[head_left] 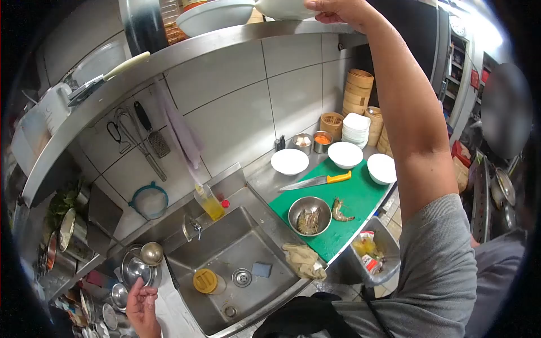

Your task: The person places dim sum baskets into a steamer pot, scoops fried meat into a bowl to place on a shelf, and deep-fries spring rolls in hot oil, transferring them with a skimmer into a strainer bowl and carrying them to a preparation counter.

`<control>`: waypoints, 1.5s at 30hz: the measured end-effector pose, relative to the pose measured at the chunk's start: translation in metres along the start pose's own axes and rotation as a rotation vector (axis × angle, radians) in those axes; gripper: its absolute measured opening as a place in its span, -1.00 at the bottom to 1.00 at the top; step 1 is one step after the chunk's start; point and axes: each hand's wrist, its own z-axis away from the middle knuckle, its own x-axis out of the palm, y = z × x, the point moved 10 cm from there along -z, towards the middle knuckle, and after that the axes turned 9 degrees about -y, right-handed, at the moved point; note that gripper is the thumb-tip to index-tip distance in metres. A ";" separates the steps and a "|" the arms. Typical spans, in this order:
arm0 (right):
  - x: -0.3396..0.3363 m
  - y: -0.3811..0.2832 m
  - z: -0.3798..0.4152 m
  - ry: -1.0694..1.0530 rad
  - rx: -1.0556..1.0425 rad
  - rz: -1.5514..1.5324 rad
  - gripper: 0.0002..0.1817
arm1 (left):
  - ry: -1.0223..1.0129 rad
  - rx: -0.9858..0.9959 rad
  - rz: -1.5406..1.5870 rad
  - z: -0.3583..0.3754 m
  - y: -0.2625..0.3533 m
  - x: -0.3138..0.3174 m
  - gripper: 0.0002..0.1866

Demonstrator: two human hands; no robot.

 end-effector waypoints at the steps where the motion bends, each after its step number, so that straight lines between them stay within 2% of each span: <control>1: 0.000 0.003 -0.003 -0.008 0.031 0.054 -0.53 | 0.017 -0.002 0.005 0.007 -0.003 0.002 -0.52; 5: 0.000 0.008 -0.020 -0.019 0.045 0.092 -0.53 | 0.069 -0.036 0.113 0.032 -0.010 0.011 -0.51; 7: -0.002 0.010 -0.025 -0.023 0.066 0.132 -0.52 | -0.031 -0.100 -0.010 0.033 -0.005 0.012 -0.56; 10: 0.002 0.034 -0.042 -0.082 0.056 -0.004 -0.52 | 0.034 -0.045 -0.097 0.013 0.035 0.017 -0.54; 12: 0.016 0.040 -0.053 -0.229 -0.019 -0.188 -0.53 | 0.062 -0.004 -0.068 0.005 0.054 0.023 -0.52; 13: 0.014 0.045 -0.055 -0.225 -0.019 -0.194 -0.53 | 0.061 -0.002 -0.075 0.005 0.056 0.024 -0.52; 15: 0.012 0.036 -0.041 -0.078 0.074 -0.069 -0.55 | -0.075 0.015 -0.143 0.011 0.062 0.042 -0.60; 17: 0.013 0.032 -0.043 -0.098 0.046 -0.070 -0.57 | -0.097 -0.037 -0.176 0.021 0.056 0.046 -0.62; 19: 0.010 0.043 -0.055 -0.121 0.021 -0.070 -0.59 | -0.049 -0.127 -0.076 0.041 0.030 0.043 -0.61; 21: 0.028 0.058 -0.073 -0.355 0.032 -0.696 -0.66 | -0.043 -0.120 -0.080 0.061 0.015 0.040 -0.60; 22: 0.030 0.058 -0.077 -0.362 0.028 -0.693 -0.66 | 0.003 -0.144 -0.031 0.072 0.008 0.039 -0.59; 24: 0.018 0.045 -0.075 -0.177 0.016 -0.088 -0.72 | 0.078 -0.190 0.077 0.095 -0.006 0.035 -0.58; 27: 0.016 0.040 -0.070 -0.158 -0.012 -0.036 -0.74 | 0.066 -0.235 0.064 0.120 -0.024 0.032 -0.58; 29: 0.028 0.041 -0.069 -0.233 -0.014 -0.089 -0.71 | 0.058 -0.273 0.070 0.122 -0.023 0.026 -0.57; 31: 0.026 0.023 -0.043 -0.034 -0.005 0.127 -0.54 | 0.023 -0.180 0.002 0.100 0.005 0.019 -0.52; 33: 0.029 0.018 -0.043 -0.025 -0.008 0.213 -0.50 | 0.071 -0.022 -0.137 0.060 0.064 0.017 -0.55; 35: 0.028 0.013 -0.042 -0.015 -0.008 0.304 -0.46 | 0.037 0.171 -0.264 0.010 0.137 0.029 -0.51; 37: 0.033 0.009 -0.039 -0.022 -0.012 0.423 -0.40 | 0.007 0.418 -0.306 -0.035 0.213 0.056 -0.54; 38: 0.035 0.011 -0.041 -0.027 -0.016 0.420 -0.40 | -0.059 0.601 -0.447 -0.057 0.254 0.073 -0.57; 40: 0.027 0.017 -0.043 0.050 -0.030 0.318 -0.40 | 0.050 0.843 -0.597 -0.098 0.313 0.096 -0.62; 41: 0.029 0.015 -0.041 0.044 -0.031 0.318 -0.40 | 0.062 0.914 -0.662 -0.126 0.330 0.106 -0.63; 44: 0.033 0.007 -0.037 0.058 -0.070 0.328 -0.42 | 0.321 1.149 -0.887 -0.204 0.358 0.130 -0.66; 45: 0.036 0.008 -0.041 0.047 -0.076 0.334 -0.42 | 0.386 1.109 -0.938 -0.221 0.363 0.135 -0.66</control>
